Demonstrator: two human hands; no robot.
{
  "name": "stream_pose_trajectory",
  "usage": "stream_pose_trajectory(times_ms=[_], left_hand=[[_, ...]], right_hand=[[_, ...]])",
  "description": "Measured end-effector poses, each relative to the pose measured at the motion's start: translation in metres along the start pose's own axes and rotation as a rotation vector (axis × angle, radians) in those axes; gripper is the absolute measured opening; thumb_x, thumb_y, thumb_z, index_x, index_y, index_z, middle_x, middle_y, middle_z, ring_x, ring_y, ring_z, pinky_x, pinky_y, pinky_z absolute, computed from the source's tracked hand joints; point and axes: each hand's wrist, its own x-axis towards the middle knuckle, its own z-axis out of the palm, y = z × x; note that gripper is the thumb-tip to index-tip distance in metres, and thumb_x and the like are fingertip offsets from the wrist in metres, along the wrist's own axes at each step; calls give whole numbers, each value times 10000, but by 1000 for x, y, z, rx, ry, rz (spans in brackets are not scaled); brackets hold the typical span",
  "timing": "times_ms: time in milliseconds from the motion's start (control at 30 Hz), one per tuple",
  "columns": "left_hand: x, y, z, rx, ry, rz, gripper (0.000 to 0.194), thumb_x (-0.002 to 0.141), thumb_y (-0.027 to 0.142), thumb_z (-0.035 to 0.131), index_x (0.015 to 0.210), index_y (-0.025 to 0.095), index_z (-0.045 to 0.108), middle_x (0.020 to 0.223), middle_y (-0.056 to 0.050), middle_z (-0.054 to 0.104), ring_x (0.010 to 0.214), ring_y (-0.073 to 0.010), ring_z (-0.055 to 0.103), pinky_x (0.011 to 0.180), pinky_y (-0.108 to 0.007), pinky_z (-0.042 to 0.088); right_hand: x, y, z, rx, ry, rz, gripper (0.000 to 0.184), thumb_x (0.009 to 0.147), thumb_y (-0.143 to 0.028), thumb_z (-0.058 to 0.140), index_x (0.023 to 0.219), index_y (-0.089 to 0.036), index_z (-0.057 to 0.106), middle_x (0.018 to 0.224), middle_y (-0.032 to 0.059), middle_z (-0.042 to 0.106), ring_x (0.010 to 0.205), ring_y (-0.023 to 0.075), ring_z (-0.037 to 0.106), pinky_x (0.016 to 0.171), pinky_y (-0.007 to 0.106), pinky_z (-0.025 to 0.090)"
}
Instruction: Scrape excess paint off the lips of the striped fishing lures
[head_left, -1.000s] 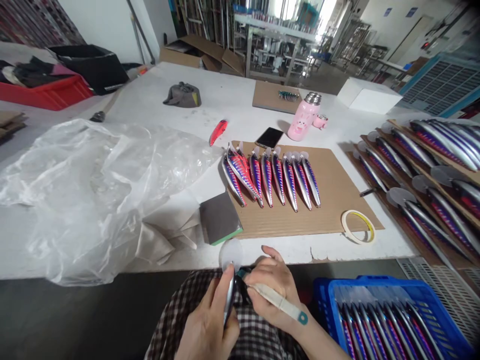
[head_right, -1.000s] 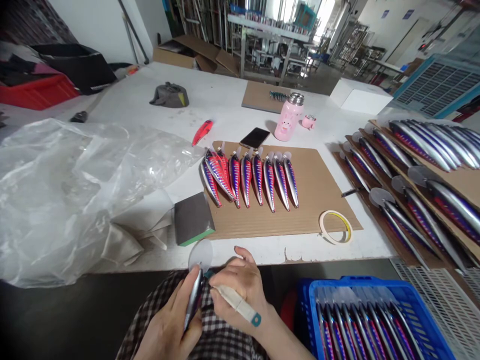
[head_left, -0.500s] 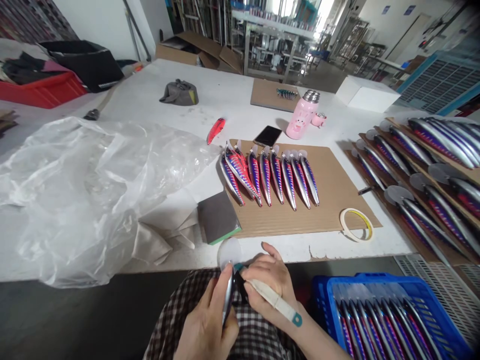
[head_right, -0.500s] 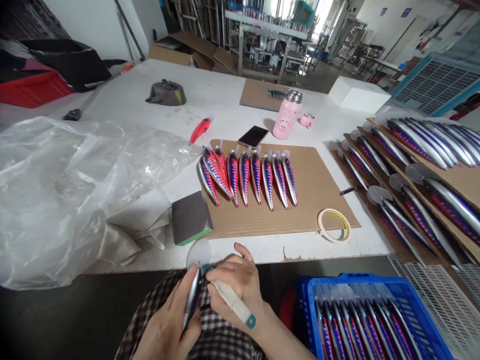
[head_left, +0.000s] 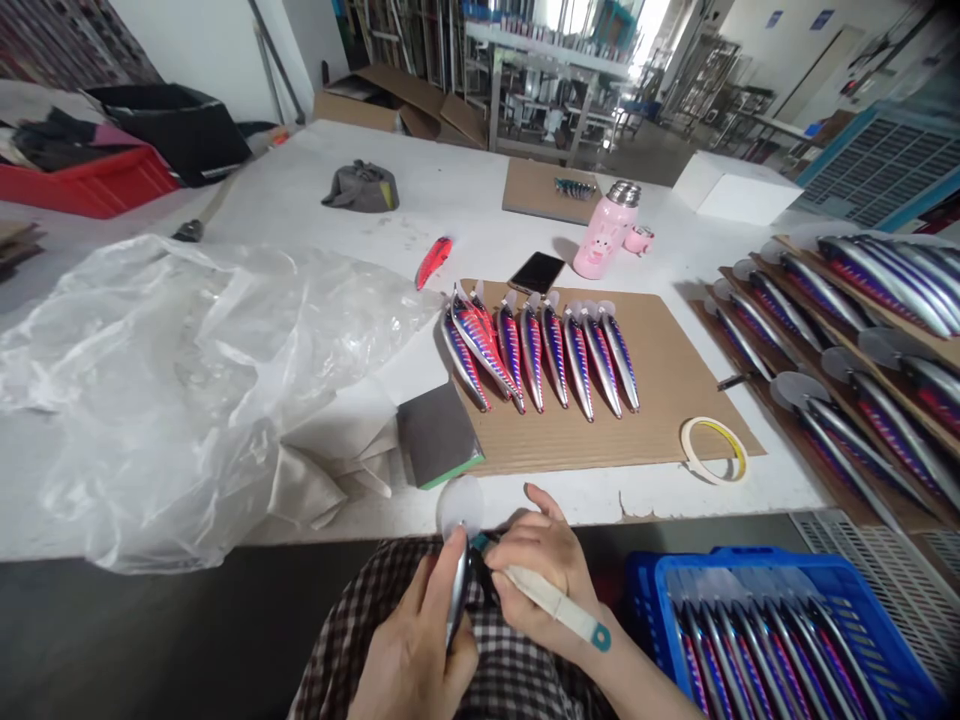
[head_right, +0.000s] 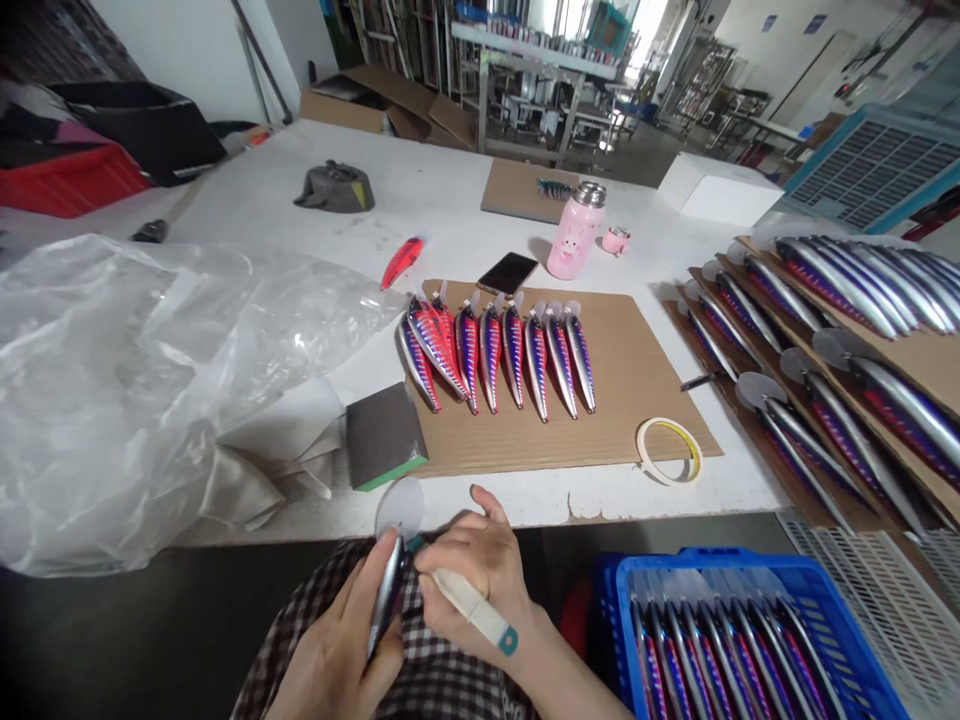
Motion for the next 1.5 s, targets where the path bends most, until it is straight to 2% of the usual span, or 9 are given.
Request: stream_pose_trajectory(times_ms=[500, 633, 733, 867, 1067, 1167, 1267, 1400, 1500], left_hand=[[-2, 6, 3, -56, 31, -106, 687, 836, 71, 382, 1480, 216, 191, 1269, -190, 576, 1046, -282, 686, 740, -353, 599], [-1, 5, 1, -63, -6, -118, 689, 830, 62, 372, 1480, 214, 204, 1251, -201, 590, 958, -279, 717, 674, -345, 602], [0, 3, 0, -50, -58, -107, 712, 834, 77, 388, 1493, 215, 158, 1253, -212, 588, 878, -268, 737, 668, -349, 604], [-2, 2, 2, -41, -41, -133, 715, 837, 73, 370, 1496, 213, 130, 1257, -231, 581, 1013, -317, 701, 712, -397, 603], [-8, -5, 14, -85, 34, -92, 884, 744, -3, 405, 1519, 262, 72, 1261, -161, 610, 1088, -277, 667, 811, -354, 586], [-11, -10, 16, -63, 43, -75, 973, 695, -26, 423, 1529, 268, 16, 1295, -148, 604, 1136, -269, 641, 859, -340, 571], [-14, -15, 12, -57, 4, -58, 963, 696, -13, 420, 1530, 283, 41, 1272, -140, 616, 1105, -266, 660, 823, -326, 583], [-18, -19, 3, -24, -2, -50, 946, 731, 0, 408, 1527, 296, -8, 1252, -139, 620, 1057, -261, 686, 818, -348, 588], [-20, -19, -4, -13, 49, -127, 877, 762, 10, 390, 1527, 269, 47, 1250, -152, 614, 1094, -283, 667, 821, -382, 588]], right_hand=[[-1, 0, 0, 24, -5, 52, 65, 797, -213, 593, 767, -256, 631, 692, -45, 731, 650, 137, 660, 1062, 453, 338], [-2, -2, -4, 7, -89, 21, 109, 762, -165, 585, 696, -251, 596, 625, -72, 706, 594, 120, 638, 1083, 463, 328], [-2, 8, -20, -67, -51, -14, 78, 787, -208, 569, 790, -268, 617, 698, -56, 734, 666, 136, 676, 1064, 438, 390], [5, 38, -60, -436, 136, 60, 138, 869, -252, 528, 950, -247, 639, 861, 37, 759, 825, 222, 695, 987, 488, 442], [41, 49, -102, -712, 76, 198, 430, 809, -22, 383, 1157, -155, 598, 1029, 173, 702, 903, 356, 622, 827, 581, 435], [64, 24, -86, -687, -45, 127, 479, 802, -23, 424, 1251, -158, 524, 1239, 157, 627, 1100, 336, 566, 928, 524, 451], [88, -8, -44, -608, -232, 14, 437, 821, -135, 581, 1243, -236, 523, 1242, 55, 642, 1115, 245, 582, 959, 381, 488], [119, -33, 18, -638, -249, 56, 622, 805, -544, 661, 1241, -126, 517, 1232, 187, 603, 1106, 371, 567, 912, 543, 477], [134, -34, 45, -672, -220, 134, 757, 767, -657, 632, 1201, -46, 524, 1148, 255, 594, 1022, 417, 583, 811, 581, 494]])
